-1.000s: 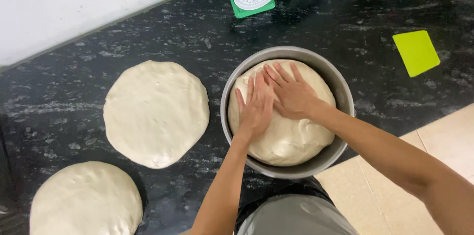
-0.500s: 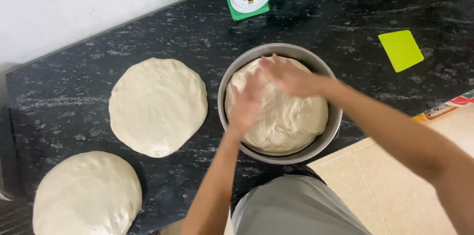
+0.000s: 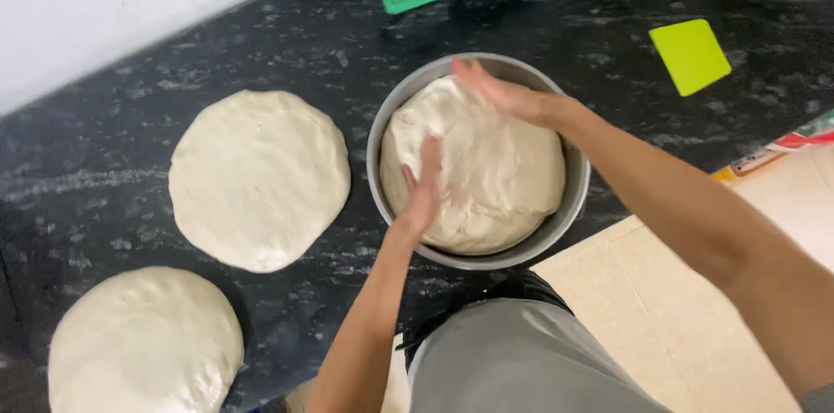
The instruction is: Shaping and dividing large portions of bread dough using a manual divider machine in a bakery.
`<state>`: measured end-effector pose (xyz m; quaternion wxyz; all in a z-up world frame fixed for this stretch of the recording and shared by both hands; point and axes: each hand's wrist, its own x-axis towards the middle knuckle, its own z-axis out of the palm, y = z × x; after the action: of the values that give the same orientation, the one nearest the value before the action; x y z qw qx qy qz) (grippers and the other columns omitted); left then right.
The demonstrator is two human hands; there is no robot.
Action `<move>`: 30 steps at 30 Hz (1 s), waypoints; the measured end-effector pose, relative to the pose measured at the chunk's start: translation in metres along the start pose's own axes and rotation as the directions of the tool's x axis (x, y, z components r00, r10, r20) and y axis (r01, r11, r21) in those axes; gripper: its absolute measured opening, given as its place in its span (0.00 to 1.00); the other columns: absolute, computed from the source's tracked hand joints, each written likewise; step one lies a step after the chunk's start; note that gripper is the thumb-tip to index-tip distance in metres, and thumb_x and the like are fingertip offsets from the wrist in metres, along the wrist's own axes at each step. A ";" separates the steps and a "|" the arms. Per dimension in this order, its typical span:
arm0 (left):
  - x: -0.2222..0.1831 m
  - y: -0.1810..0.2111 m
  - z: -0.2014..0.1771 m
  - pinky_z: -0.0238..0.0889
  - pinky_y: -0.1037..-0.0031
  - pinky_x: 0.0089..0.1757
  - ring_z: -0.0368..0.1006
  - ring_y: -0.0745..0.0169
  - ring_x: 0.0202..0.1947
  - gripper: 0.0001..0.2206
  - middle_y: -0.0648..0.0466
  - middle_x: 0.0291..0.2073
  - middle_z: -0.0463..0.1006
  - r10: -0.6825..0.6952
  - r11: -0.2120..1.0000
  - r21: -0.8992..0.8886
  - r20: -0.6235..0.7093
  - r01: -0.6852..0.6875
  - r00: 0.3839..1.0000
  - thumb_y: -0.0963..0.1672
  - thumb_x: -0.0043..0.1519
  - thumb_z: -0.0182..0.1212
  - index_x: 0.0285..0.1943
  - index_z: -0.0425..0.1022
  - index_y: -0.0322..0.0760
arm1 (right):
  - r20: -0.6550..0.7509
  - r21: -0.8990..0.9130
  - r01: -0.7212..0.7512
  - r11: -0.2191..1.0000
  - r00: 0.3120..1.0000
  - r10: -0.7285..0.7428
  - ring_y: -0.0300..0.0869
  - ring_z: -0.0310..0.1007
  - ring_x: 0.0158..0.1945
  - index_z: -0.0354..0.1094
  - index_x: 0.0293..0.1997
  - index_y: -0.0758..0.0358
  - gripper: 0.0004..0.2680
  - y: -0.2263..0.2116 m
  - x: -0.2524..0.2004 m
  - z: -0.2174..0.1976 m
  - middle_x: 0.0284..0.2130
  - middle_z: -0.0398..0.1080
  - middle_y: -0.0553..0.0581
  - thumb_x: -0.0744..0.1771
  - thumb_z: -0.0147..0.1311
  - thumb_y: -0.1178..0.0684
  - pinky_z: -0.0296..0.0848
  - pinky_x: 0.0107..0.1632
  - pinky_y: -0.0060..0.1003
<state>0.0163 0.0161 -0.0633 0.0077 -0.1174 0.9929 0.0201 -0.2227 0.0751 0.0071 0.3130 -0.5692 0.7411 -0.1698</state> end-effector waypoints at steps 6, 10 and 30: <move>0.007 0.035 -0.027 0.28 0.41 0.70 0.38 0.49 0.81 0.23 0.50 0.81 0.42 0.274 0.955 -0.117 -0.004 -0.272 0.962 0.53 0.73 0.36 0.75 0.53 0.51 | -0.036 -0.072 -0.077 0.994 0.997 0.074 0.52 0.17 0.79 0.26 0.78 0.61 0.30 -0.015 -0.040 0.011 0.78 0.26 0.59 0.70 0.17 0.31 0.19 0.75 0.52; -0.002 0.043 -0.051 0.24 0.51 0.72 0.36 0.54 0.80 0.34 0.52 0.81 0.43 0.409 0.908 -0.147 0.105 -0.393 0.906 0.55 0.71 0.35 0.85 0.40 0.41 | -0.191 -0.333 -0.089 0.939 0.981 0.025 0.55 0.23 0.82 0.32 0.80 0.61 0.29 -0.003 -0.039 0.046 0.79 0.31 0.58 0.72 0.21 0.33 0.22 0.77 0.58; 0.053 -0.010 -0.048 0.18 0.50 0.71 0.33 0.59 0.80 0.35 0.56 0.80 0.42 0.261 0.893 -0.382 0.009 -0.238 0.965 0.56 0.69 0.29 0.84 0.37 0.41 | -0.315 -0.318 -0.526 0.789 0.843 0.435 0.66 0.16 0.77 0.26 0.79 0.60 0.30 -0.016 -0.071 0.098 0.77 0.22 0.66 0.69 0.34 0.38 0.26 0.69 0.68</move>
<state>-0.0332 -0.0079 -0.0171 0.0123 0.0124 0.9764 0.2153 -0.1360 0.1483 -0.0371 0.1394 -0.3883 0.9109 0.0043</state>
